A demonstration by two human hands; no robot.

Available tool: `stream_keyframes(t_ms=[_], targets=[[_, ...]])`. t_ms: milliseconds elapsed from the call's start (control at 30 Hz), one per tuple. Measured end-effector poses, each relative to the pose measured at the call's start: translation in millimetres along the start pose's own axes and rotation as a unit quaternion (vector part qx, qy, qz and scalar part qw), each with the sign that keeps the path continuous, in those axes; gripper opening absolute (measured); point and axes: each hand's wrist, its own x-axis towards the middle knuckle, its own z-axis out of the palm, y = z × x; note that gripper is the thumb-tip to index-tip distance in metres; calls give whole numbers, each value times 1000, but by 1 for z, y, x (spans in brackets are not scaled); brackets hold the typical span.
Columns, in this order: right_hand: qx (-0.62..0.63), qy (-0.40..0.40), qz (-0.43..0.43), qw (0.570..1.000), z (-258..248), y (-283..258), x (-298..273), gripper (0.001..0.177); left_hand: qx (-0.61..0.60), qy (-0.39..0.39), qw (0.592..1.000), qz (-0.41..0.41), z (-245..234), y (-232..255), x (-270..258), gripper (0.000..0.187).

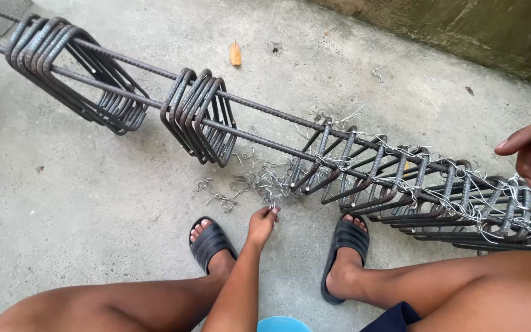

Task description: The person sits on a concrete floor and uses a metal twisting tool to bind a rebar cage with wire. They pick up wire pieces, wrap them around the rebar intersections, and twist them tight to secure the structure.

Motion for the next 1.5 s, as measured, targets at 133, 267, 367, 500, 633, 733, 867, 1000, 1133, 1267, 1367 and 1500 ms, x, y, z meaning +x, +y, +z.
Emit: stream_keyframes(t_ms=[133,267,367,500,633,733,867,1000,1133,1267,1367,1500], targets=[[-65,72,-31,995,32,-22,10,42,-126,-58,990,5,-11,9,12,27],[-37,73,-19,996,37,-25,11,44,-310,-128,942,-19,-27,39,6,27],[-34,79,-21,996,39,-29,11,43,-368,-175,913,-10,-37,58,1,27],[2,33,-30,999,27,-18,17,41,-156,12,986,-49,-47,42,6,30],[-27,76,-26,996,32,-18,15,37,-37,144,989,-9,-69,-34,27,29],[-24,28,-31,999,20,-5,15,45,54,133,988,-53,-72,-48,22,28],[-40,54,-14,998,20,-2,16,45,55,-52,996,-52,-53,-28,16,22],[-41,43,-5,998,17,3,15,46,-47,-42,997,-43,-40,-8,2,23],[-15,36,3,999,12,8,12,42,-74,74,994,-7,-53,-2,5,22],[-31,38,1,999,18,6,11,43,285,-42,956,-55,-58,-16,20,25],[-36,53,14,998,13,7,10,44,38,-143,985,-86,-45,0,15,23],[-6,-2,-3,1000,7,11,17,41,-319,-178,924,-110,-56,25,-3,19]])
